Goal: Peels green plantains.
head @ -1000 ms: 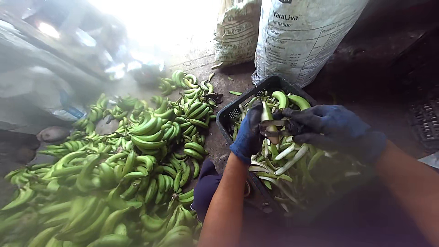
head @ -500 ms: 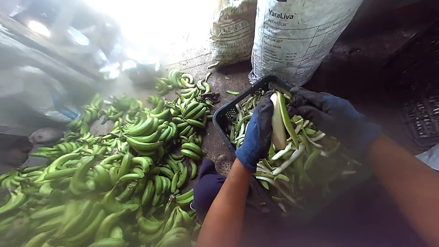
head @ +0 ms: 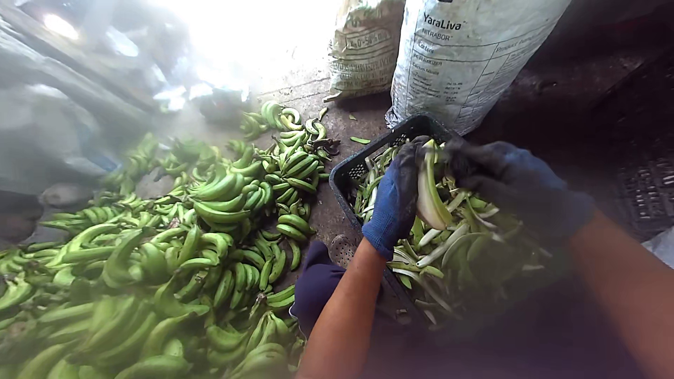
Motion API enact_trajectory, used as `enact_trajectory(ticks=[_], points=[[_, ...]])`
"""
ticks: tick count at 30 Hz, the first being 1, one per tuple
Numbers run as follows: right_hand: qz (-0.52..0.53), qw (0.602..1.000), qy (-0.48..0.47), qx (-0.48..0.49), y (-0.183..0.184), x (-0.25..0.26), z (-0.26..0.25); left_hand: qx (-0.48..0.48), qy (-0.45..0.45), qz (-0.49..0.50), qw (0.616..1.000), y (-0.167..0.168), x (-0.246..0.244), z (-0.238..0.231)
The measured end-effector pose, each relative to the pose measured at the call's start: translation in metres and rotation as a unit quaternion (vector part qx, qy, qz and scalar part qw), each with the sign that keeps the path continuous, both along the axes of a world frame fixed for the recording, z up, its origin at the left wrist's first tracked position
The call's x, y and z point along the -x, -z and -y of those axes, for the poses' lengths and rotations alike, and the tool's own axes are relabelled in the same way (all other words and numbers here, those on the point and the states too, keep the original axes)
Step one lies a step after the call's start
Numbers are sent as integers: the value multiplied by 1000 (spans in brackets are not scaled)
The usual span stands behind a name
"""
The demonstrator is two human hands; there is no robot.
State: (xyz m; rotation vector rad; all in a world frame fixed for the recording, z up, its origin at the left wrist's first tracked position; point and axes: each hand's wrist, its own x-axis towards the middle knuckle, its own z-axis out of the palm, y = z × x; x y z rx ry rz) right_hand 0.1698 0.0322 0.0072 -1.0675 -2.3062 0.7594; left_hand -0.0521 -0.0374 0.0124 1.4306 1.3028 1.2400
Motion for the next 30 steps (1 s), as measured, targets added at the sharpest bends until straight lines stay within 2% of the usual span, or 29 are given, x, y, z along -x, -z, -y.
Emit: enact_trajectory(ticks=[3,5,6,7,9,11,12,13,14,15,16,17,19,21,22,23,24,25,26,27,28,29,30], points=[[-76,990,101,64,-8,-4,-7,59,-34,-24,997,-1,2,5],[-195,958,123,171,4,-13,-12,87,-84,-59,991,7,2,-1],[-227,947,120,193,9,-11,-10,104,-92,-69,988,9,-1,-4],[-232,947,108,196,11,-3,-2,123,-80,-65,987,12,-5,-7],[-174,968,79,162,23,15,16,153,-11,-15,988,19,-17,-11],[-161,960,105,202,40,21,26,174,52,31,983,30,-28,-18],[-190,933,117,283,43,13,27,187,74,71,977,32,-34,-22],[-248,889,115,368,44,0,26,204,91,117,968,28,-38,-24],[-304,844,109,427,42,-18,23,213,98,142,962,20,-39,-26],[-348,821,108,439,37,-39,21,209,94,142,963,12,-37,-28],[-380,823,119,404,27,-62,21,190,82,112,972,5,-32,-28],[-401,843,153,325,10,-82,20,164,58,50,983,1,-25,-27],[-382,878,252,141,-47,-123,11,111,8,-89,990,-5,-8,-25],[-404,867,292,22,-98,-189,-12,77,-28,-155,985,-12,7,-22],[-447,870,207,16,-108,-236,-26,69,-44,-157,984,-14,14,-19],[-509,851,129,13,-111,-265,-39,65,-59,-143,986,-14,19,-17],[-535,840,94,5,-108,-275,-46,64,-73,-122,988,-15,22,-13],[-532,840,104,19,-104,-263,-48,64,-82,-105,989,-17,25,-11],[-531,829,166,54,-104,-222,-43,56,-94,-95,989,-19,27,-10],[-544,755,361,64,-109,-142,-39,46,-106,-96,989,-18,29,-11],[-485,758,420,119,-100,-92,-33,38,-102,-103,989,-19,31,-13],[-413,805,383,185,-78,-66,-29,27,-100,-114,988,-18,32,-16],[-355,849,306,243,-49,-55,-33,17,-99,-128,987,-17,32,-19]])
